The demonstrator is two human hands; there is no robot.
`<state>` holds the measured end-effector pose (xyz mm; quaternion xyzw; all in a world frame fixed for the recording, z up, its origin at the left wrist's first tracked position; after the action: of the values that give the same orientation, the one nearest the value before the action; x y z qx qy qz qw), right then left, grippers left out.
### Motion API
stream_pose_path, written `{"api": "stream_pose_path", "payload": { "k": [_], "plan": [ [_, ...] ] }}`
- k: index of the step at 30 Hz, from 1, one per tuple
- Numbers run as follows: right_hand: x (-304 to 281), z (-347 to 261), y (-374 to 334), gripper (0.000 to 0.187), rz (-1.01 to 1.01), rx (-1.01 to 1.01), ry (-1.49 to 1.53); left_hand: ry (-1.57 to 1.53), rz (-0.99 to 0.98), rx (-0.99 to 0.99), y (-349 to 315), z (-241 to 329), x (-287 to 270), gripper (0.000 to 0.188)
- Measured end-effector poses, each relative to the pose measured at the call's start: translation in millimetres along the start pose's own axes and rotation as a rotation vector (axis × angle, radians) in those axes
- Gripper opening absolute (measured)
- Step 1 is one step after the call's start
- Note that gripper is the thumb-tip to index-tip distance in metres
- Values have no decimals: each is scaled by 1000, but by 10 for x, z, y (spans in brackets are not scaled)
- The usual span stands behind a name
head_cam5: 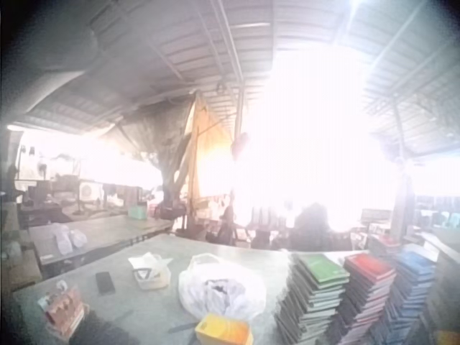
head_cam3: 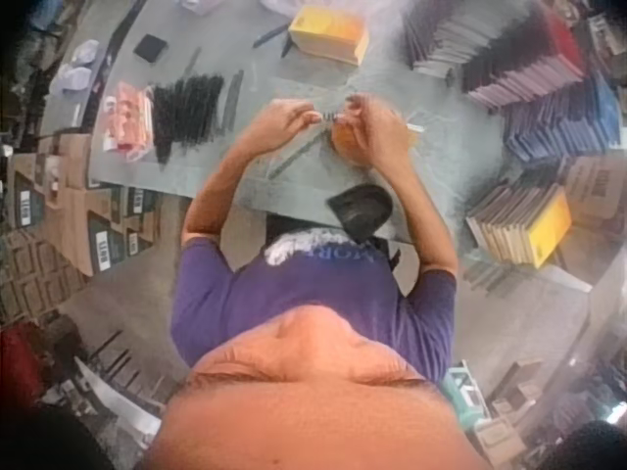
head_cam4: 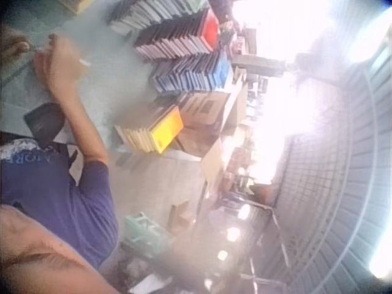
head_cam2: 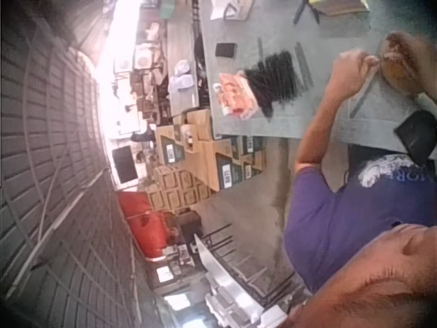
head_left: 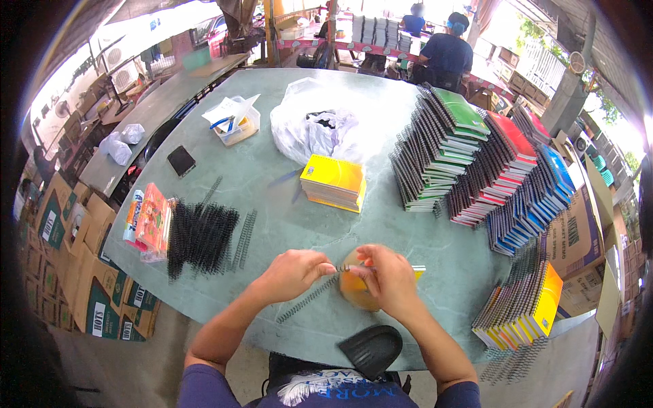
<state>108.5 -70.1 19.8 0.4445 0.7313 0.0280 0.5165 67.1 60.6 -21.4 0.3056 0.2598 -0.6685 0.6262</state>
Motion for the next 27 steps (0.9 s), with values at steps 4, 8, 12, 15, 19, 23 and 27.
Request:
{"api": "stream_pose_path", "payload": {
  "k": [4,8,12,15,19,23,27],
  "plan": [
    [129,22,-69,21,-101,-48,-135,-62,312,98,26,256,-175,21],
    [49,-10,-54,19,-75,-35,-136,-20,355,170,26,351,-245,17],
    [-39,41,16,19,41,18,-37,152,536,354,-163,713,-58,22],
    [-222,196,4,20,-4,135,-10,277,-34,158,-379,676,1047,33],
    [-186,996,-406,25,-42,474,649,-38,-84,238,-450,745,1576,50],
    [69,1133,-531,19,82,548,949,-90,-235,108,-282,638,1521,44],
    [-52,1154,-437,26,64,547,952,-195,478,145,-230,652,2,35]
  ]
}}
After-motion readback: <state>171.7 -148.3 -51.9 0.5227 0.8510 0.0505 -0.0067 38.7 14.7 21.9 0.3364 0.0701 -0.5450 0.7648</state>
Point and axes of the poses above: each hand's wrist, its own y-axis towards the middle knuckle, its own x-axis out of the palm, z = x × y, the point moved 9 cm from there along y, towards the middle knuckle, and after that the axes turned 4 degrees about z, right-handed, at the moved point
